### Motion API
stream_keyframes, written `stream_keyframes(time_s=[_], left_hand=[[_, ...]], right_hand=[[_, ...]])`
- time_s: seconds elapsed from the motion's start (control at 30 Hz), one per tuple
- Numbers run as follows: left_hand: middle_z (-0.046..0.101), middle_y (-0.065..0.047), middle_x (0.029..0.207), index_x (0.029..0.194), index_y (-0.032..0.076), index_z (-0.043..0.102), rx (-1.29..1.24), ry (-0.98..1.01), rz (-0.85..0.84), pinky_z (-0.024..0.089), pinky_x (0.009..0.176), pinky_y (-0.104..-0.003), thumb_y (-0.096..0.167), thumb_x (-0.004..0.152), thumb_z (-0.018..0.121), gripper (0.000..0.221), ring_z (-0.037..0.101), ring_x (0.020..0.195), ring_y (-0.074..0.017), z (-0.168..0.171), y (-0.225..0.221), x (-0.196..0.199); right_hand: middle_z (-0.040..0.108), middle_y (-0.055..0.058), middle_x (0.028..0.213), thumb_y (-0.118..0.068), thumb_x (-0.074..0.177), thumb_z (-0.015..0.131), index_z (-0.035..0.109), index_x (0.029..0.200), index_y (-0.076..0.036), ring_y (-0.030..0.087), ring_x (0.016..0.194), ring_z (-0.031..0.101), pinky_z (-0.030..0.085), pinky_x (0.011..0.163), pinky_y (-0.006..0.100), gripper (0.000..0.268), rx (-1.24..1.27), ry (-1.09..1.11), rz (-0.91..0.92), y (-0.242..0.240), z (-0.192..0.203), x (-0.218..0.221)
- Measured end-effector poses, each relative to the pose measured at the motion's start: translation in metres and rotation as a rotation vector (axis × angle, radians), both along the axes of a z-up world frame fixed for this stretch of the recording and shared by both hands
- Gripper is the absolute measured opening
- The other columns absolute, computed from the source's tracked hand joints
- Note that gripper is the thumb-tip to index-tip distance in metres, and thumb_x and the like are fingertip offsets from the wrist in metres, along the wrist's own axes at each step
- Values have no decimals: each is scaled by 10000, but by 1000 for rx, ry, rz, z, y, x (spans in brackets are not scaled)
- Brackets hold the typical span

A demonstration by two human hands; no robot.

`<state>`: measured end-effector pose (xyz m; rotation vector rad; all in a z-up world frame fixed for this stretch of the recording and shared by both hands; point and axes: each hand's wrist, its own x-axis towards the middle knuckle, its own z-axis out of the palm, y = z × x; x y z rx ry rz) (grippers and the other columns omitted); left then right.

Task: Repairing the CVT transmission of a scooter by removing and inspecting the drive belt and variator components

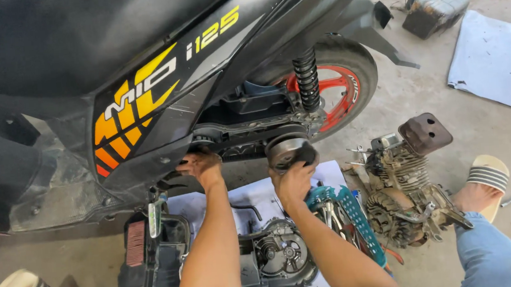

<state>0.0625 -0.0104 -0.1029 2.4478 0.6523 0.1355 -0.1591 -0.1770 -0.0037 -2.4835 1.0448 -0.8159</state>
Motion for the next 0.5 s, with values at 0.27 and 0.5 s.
stream_keyframes(time_s=[0.27,0.5], left_hand=[[154,-351,1534,1523,-71,106,-77,-167,36,321,1176,-613,423,1010,508,817,250,1368,-623,60,1,-41],[139,-380,1508,1534,-53,54,-204,-222,65,371,1155,-604,433,1015,498,839,287,1382,-616,55,11,-41]], right_hand=[[504,316,1350,-760,685,755,541,1191,96,485,1197,574,604,790,594,1017,20,-116,248,-26,51,-31],[338,443,1470,-897,590,743,249,1512,143,584,1090,645,549,944,646,1475,434,151,216,-41,52,-13]])
